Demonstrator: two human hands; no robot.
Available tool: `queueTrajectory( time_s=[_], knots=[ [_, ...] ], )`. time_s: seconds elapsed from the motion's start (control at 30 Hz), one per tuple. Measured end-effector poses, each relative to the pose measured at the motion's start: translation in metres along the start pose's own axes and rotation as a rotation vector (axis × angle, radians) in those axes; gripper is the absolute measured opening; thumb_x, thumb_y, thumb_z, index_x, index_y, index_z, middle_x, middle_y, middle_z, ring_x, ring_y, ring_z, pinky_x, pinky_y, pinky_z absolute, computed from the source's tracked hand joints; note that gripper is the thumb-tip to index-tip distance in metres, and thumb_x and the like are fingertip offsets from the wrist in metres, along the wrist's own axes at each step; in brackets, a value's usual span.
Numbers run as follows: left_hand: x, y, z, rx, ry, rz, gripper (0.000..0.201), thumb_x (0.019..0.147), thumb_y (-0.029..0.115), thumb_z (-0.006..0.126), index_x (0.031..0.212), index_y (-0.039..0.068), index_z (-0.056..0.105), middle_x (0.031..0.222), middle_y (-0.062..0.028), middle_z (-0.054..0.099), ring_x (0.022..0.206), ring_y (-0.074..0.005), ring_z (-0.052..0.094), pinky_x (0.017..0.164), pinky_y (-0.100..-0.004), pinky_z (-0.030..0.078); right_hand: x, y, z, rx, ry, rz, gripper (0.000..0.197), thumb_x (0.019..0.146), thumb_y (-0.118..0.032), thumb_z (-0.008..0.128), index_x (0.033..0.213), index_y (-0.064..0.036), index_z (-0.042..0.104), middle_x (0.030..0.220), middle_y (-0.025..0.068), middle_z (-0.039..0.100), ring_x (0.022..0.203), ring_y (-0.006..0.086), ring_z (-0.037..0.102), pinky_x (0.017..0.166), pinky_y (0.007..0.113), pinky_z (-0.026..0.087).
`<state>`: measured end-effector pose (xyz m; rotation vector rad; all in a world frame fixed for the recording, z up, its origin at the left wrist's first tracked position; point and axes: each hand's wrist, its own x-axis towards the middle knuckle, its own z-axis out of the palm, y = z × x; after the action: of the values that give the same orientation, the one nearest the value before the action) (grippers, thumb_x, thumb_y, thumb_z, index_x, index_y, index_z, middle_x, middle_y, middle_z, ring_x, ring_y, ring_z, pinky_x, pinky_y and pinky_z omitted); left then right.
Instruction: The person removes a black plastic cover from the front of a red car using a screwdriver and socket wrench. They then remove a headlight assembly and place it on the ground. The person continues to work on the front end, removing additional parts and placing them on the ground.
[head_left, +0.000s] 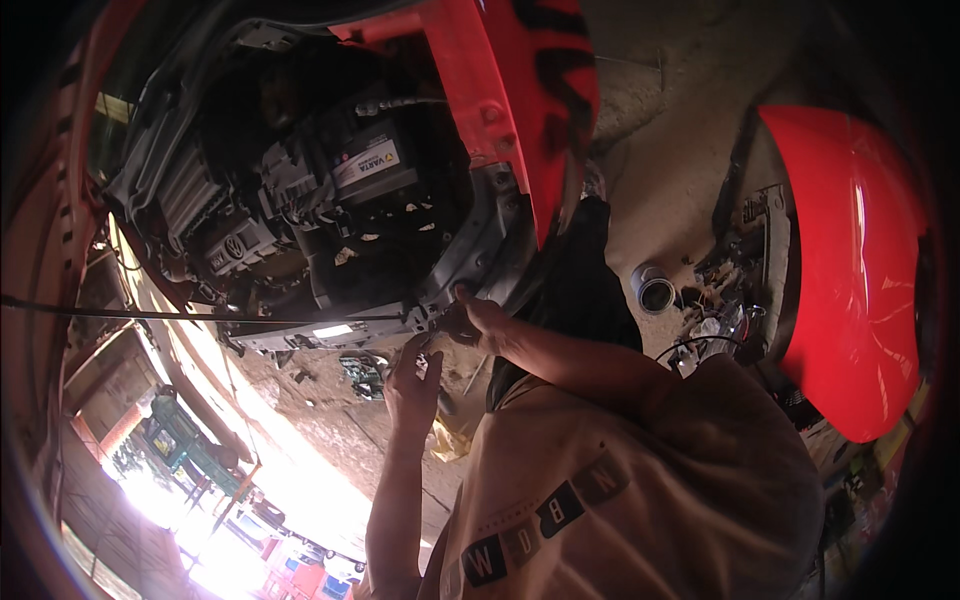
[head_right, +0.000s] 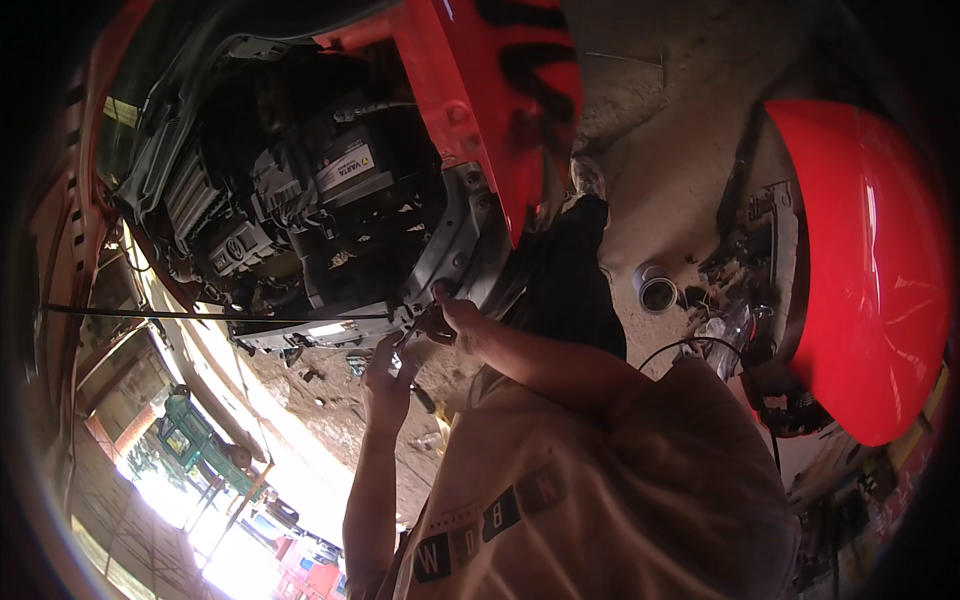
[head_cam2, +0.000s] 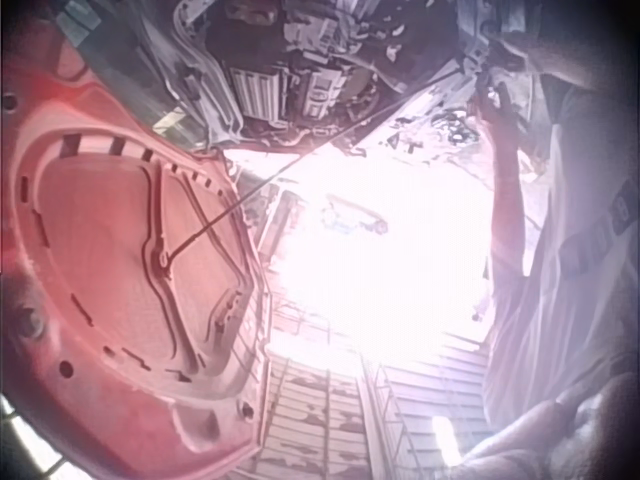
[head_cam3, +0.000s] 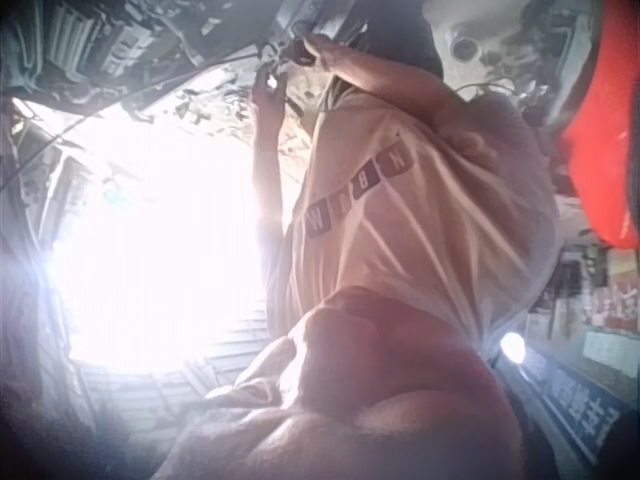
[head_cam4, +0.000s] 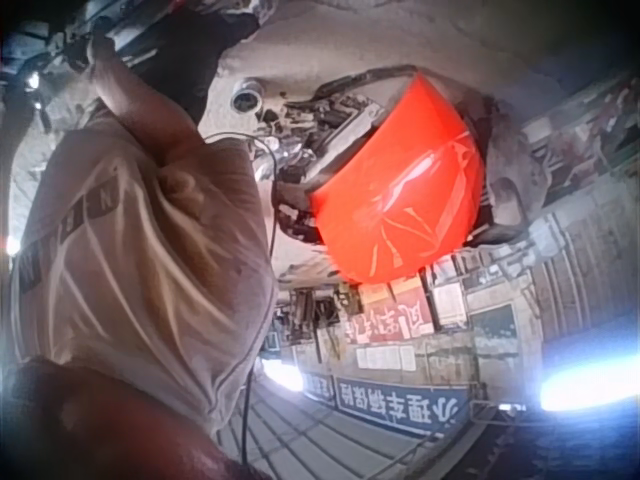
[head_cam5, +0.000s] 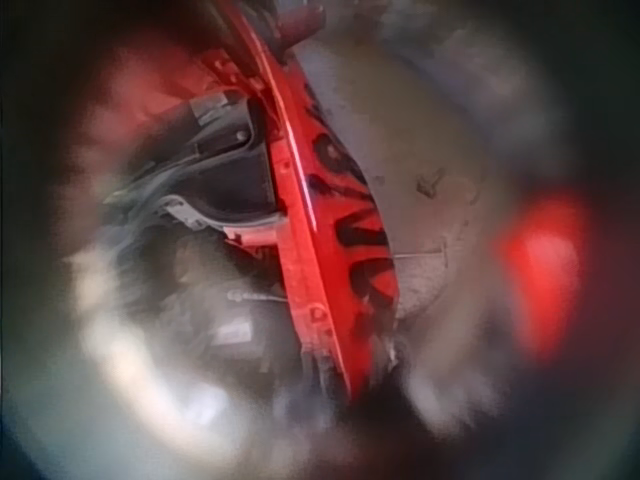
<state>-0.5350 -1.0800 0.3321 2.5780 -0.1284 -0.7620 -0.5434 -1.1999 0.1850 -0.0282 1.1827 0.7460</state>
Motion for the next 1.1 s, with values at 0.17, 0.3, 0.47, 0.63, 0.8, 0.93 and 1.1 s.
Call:
queueTrajectory(
  time_s=[0.17,0.3,0.47,0.63,0.8,0.93,1.1],
  knots=[
    [-0.003,0.011,0.001,0.058,-0.01,-0.018,0.033,0.09,0.016,0.067,0.121,0.007,0.062,0.102,-0.0153,0.071,0.092,-0.0317,0.069,0.074,-0.0392,0.054,0.048,0.009,-0.011,0.124,-0.082,-0.053,0.043,0.105,-0.043,0.043,0.098,-0.0035,0.06,0.088,0.0131,0.07,0.083,0.022,0.072,0.068,0.032,0.06],
    [-0.006,0.008,-0.004,0.005,0.017,-0.025,0.031,0.09,0.012,0.065,0.12,0.006,0.062,0.104,-0.0157,0.07,0.091,-0.0313,0.069,0.075,-0.0394,0.054,0.038,0.005,-0.006,0.058,-0.111,-0.041,0.039,0.105,-0.036,0.044,0.099,-0.002,0.062,0.089,0.0138,0.072,0.082,0.0202,0.072,0.068,0.031,0.061],
    [-0.012,0.006,-0.011,-0.114,0.096,0.072,0.03,0.089,0.004,0.058,0.118,0.002,0.063,0.106,-0.0145,0.07,0.085,-0.0253,0.069,0.075,-0.0349,0.053,-0.015,-0.013,0.011,-0.124,-0.152,-0.082,0.03,0.101,-0.025,0.046,0.102,-0.0012,0.064,0.091,0.0114,0.073,0.084,0.0177,0.072,0.073,0.029,0.059],
    [-0.021,0.008,-0.014,-0.334,0.142,-0.017,0.032,0.088,-0.002,0.052,0.118,-0.001,0.064,0.105,-0.0096,0.069,0.081,-0.0141,0.061,0.073,-0.0278,0.05,-0.038,-0.033,0.002,-0.136,-0.098,-0.308,0.03,0.099,-0.021,0.043,0.103,-0.0015,0.065,0.097,0.0095,0.072,0.095,0.0182,0.069,0.081,0.032,0.056],
    [0.002,0.048,-0.011,-0.241,0.137,0.061,0.03,0.089,0.002,0.057,0.119,0.0,0.063,0.099,-0.0104,0.07,0.077,-0.0141,0.063,0.068,-0.0276,0.051,-0.066,-0.045,-0.021,-0.251,-0.352,-0.464,0.027,0.102,-0.027,0.046,0.104,-0.0042,0.062,0.083,0.003,0.064,0.078,0.0143,0.062,0.066,0.027,0.047],
    [0.042,0.07,0.017,-0.095,0.117,0.237,0.029,0.09,0.005,0.062,0.118,0.001,0.062,0.096,-0.0148,0.07,0.076,-0.0257,0.067,0.067,-0.0361,0.054,-0.09,-0.059,-0.012,-0.179,-0.477,-0.497,0.041,0.103,-0.046,0.047,0.09,-0.0082,0.057,0.064,-0.0041,0.044,0.054,0.0072,0.04,0.049,0.024,0.032],
    [0.073,0.082,0.044,-0.032,0.129,0.477,0.03,0.09,0.008,0.063,0.119,-0.001,0.061,0.094,-0.0155,0.068,0.079,-0.0266,0.067,0.069,-0.037,0.054,-0.087,-0.082,-0.007,-0.1,-0.395,-0.59,0.043,0.104,-0.048,0.045,0.084,-0.0109,0.053,0.06,-0.006,0.038,0.05,0.005,0.033,0.046,0.023,0.026]
  ],
)
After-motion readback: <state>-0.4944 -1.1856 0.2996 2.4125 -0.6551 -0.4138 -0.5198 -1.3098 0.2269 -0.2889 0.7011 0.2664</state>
